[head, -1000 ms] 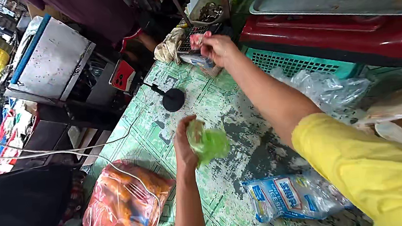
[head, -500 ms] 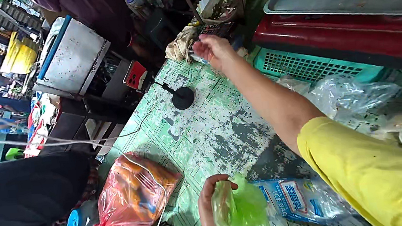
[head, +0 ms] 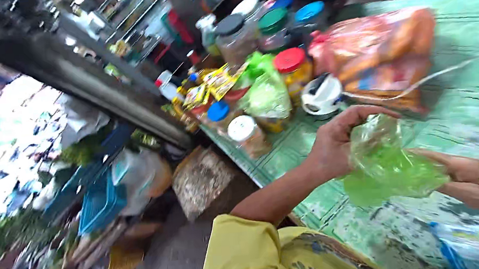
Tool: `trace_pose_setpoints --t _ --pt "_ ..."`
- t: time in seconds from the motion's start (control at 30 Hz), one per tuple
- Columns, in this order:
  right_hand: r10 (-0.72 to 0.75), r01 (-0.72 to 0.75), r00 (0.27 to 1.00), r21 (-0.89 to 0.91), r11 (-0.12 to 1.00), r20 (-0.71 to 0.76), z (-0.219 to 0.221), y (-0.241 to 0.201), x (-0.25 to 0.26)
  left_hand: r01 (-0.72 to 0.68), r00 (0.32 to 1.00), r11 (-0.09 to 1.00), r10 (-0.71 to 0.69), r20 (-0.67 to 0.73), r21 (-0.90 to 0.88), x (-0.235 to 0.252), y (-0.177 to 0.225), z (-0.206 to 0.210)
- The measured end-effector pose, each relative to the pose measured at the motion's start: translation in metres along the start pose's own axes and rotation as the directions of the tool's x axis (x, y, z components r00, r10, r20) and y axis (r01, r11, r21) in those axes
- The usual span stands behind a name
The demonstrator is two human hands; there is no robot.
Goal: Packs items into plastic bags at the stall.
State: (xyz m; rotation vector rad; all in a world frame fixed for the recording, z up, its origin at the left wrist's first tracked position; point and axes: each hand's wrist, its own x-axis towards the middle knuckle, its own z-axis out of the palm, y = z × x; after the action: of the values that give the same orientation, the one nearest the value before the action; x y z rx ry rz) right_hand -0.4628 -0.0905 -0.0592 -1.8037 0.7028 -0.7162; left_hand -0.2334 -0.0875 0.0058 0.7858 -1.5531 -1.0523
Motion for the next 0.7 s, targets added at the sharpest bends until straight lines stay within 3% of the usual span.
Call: trace_pose_setpoints --t 0.1,0.17,0.27,0.33,0.4,0.57,0.7 --pt "0.095 -0.076 0.992 -0.21 0.975 0.081 0.019 -0.007 0.025 0.086 0.986 0.995 -0.078 -0.145 0.046 -0.032 0.017 -0.034" --pt "0.098 -0.085 0.993 -0.188 0.978 0.063 0.04 -0.012 0.038 0.035 0.98 0.996 -0.017 -0.201 0.085 -0.052 0.015 -0.055" --pt "0.123 -0.125 0.992 0.152 0.981 0.018 0.077 -0.024 0.053 -0.019 0.969 0.976 0.072 -0.238 0.215 -0.082 0.01 -0.077" --pt "0.148 -0.139 0.989 0.399 0.906 0.008 0.102 -0.034 0.065 -0.051 0.973 0.946 0.119 -0.197 0.32 -0.101 0.004 -0.086" --pt "0.127 -0.12 0.992 0.511 0.851 0.022 0.127 -0.044 0.076 -0.066 0.981 0.907 0.136 -0.141 0.415 -0.12 -0.001 -0.092" --pt "0.125 -0.137 0.991 0.363 0.922 0.055 0.205 -0.063 0.104 0.037 0.986 0.882 0.044 -0.16 0.47 -0.179 -0.001 -0.127" --pt "0.107 -0.125 0.992 0.337 0.933 0.071 0.278 -0.064 0.129 0.135 0.958 0.881 0.001 -0.288 0.453 -0.231 0.006 -0.182"
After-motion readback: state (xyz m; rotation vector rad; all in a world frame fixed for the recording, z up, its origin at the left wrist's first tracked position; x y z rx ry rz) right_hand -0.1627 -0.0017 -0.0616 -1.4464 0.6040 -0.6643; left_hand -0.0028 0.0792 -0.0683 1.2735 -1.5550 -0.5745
